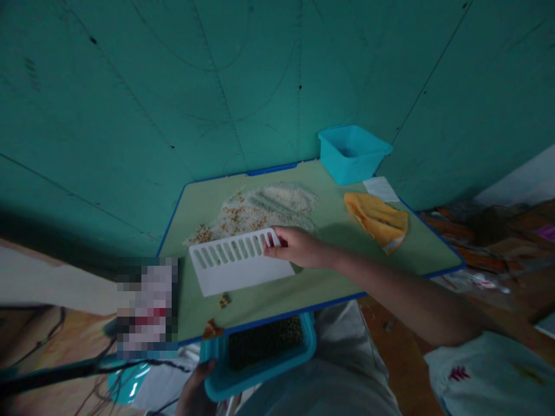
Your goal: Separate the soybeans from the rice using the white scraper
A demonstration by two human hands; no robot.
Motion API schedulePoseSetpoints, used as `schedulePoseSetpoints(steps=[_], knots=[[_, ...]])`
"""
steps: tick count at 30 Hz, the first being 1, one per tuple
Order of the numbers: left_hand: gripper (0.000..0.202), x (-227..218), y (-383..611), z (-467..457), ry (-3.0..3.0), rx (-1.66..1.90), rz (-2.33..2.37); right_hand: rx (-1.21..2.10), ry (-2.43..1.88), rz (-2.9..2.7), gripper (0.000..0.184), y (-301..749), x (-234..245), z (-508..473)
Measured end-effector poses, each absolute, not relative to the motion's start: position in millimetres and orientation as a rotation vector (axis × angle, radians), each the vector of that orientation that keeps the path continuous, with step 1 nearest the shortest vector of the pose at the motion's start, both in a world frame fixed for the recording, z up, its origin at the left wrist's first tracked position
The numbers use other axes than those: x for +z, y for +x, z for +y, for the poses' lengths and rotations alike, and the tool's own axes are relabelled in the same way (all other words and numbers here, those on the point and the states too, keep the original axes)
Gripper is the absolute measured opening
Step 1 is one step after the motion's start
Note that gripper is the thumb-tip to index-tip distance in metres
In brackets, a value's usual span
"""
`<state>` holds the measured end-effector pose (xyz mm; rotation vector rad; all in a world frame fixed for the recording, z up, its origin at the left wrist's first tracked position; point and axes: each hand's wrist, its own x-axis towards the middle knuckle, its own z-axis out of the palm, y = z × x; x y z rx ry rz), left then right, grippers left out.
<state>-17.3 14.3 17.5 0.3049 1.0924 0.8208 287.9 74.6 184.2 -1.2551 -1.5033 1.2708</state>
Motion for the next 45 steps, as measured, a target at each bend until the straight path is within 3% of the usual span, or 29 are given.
schedulePoseSetpoints(steps=[10, 19, 28, 34, 39, 45], knots=[[0.03, 78, -10, -2, 0.324, 0.807, 0.96, 1.366, -1.276, -1.576, 0.016, 293, 182, 66], [0.016, 79, -8, -5, 0.255, 0.845, 0.934, 1.388, -1.322, -1.603, 0.015, 300, 187, 55], [0.017, 80, -1, -5, 0.265, 0.885, 0.881, 1.451, -1.405, -1.566, 0.02, 303, 188, 43], [0.028, 84, 3, -5, 0.299, 0.864, 0.91, 1.429, -1.499, -1.553, 0.02, 306, 189, 35], [0.02, 89, 10, -5, 0.282, 0.87, 0.871, 1.447, -1.573, -1.512, 0.022, 312, 189, 23], [0.037, 85, 10, -6, 0.323, 0.856, 0.845, 1.364, -1.671, -1.542, 0.022, 318, 191, 15]])
